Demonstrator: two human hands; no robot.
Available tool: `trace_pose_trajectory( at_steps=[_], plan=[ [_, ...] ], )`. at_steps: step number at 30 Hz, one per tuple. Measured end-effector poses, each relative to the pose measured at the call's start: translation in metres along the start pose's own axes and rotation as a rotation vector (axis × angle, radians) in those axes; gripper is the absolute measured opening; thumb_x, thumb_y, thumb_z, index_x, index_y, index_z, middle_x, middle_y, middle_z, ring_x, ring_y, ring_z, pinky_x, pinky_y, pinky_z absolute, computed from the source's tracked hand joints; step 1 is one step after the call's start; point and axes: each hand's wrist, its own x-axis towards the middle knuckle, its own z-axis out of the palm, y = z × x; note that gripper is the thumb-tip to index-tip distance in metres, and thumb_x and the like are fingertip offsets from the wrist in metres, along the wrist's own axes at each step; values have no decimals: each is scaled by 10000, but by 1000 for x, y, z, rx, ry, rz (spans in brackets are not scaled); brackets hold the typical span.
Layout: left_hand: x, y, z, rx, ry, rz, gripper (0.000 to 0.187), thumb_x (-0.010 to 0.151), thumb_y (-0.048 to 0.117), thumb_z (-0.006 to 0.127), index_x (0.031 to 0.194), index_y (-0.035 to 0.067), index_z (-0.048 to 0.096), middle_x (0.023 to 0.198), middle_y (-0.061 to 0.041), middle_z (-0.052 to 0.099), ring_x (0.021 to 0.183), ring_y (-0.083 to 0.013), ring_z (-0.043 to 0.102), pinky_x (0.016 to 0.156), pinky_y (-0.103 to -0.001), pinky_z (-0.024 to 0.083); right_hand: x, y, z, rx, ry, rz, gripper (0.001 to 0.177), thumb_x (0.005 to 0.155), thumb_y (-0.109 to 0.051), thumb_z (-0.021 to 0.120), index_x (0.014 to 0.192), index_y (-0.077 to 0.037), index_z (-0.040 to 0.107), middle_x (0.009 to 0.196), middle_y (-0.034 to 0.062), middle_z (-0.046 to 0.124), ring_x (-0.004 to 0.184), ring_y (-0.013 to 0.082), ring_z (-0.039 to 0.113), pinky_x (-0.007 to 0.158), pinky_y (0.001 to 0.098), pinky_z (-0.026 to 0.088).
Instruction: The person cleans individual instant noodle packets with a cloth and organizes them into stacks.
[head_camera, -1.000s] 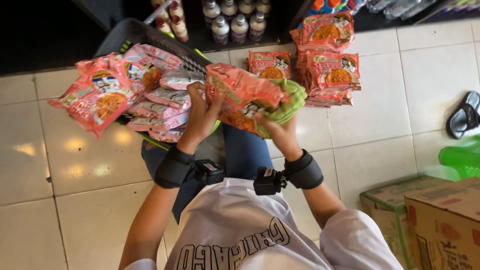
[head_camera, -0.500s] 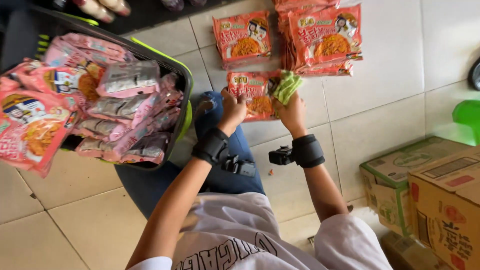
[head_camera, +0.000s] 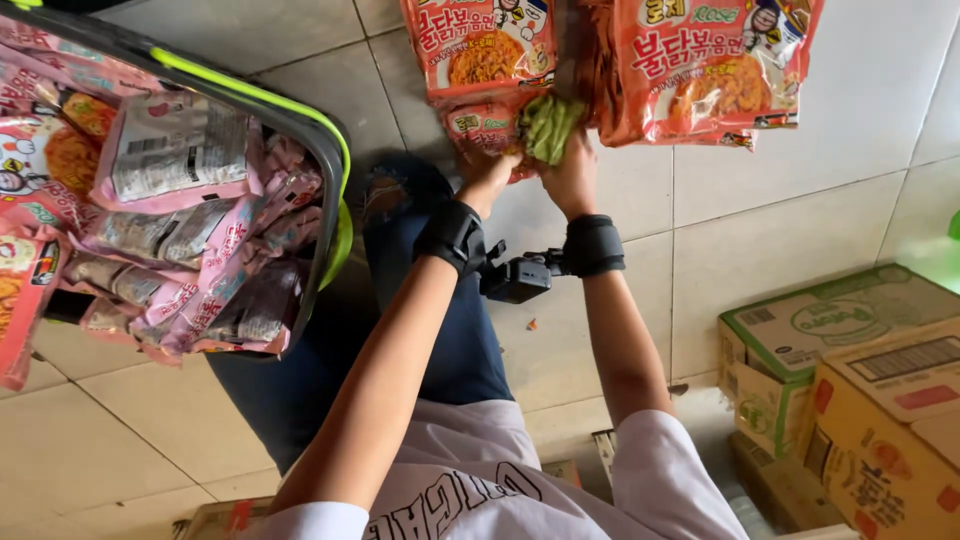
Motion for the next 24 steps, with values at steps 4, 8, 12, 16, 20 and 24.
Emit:
trace_pose_trajectory(
  at_steps=[4, 8, 12, 16, 20, 24],
  plan=[
    [-15, 16, -1, 227, -18, -41, 1186, 819, 439, 801, 1575, -91, 57, 1645, -305, 155, 1531, -388, 185, 1225, -417, 216, -5, -3, 13, -100, 9, -53, 732, 756, -157, 867, 1360, -35, 471, 1288, 247, 567, 1205, 479, 531, 996, 519, 472],
    [-4, 11, 14, 290, 97, 74, 1078, 687, 514, 845, 1388, -186, 420, 1410, -358, 535, 1318, -416, 550, 1074, -433, 451, -2, -2, 10, -194, -14, 10, 807, 741, -153, 843, 1439, -52, 451, 1367, 242, 526, 1237, 476, 501, 1027, 520, 456],
    [-66, 132, -36, 134, -140, -93, 777, 771, 385, 700, 1365, -42, 435, 1070, -232, 747, 985, -348, 777, 862, -436, 614, 14, -31, -6, -299, -10, 110, 906, 673, -183, 874, 1436, -26, 411, 1342, 277, 515, 1138, 502, 504, 940, 548, 443],
    [-100, 159, -62, 169, 117, 632, 419, 860, 350, 717, 1133, 39, 652, 1063, -188, 743, 1007, -341, 711, 854, -448, 568, -16, -53, -37, -93, 41, -55, 768, 761, -146, 833, 1412, -2, 452, 1298, 243, 577, 1140, 450, 569, 944, 497, 485],
    [-203, 232, -175, 309, 146, 879, 270, 895, 263, 676, 1122, 115, 665, 962, -95, 755, 857, -281, 739, 732, -435, 540, -25, -112, -62, 426, -195, -92, 401, 902, -22, 726, 1275, -19, 579, 1157, 81, 666, 1030, 204, 629, 890, 351, 542],
    [-241, 227, -261, 221, 256, 926, 161, 966, 216, 635, 1100, 131, 661, 962, -13, 768, 783, -226, 745, 665, -369, 549, -45, -209, -89, 516, -324, -128, 471, 901, 9, 718, 1335, -23, 537, 1210, 34, 645, 1095, 148, 615, 957, 317, 526]
  ],
)
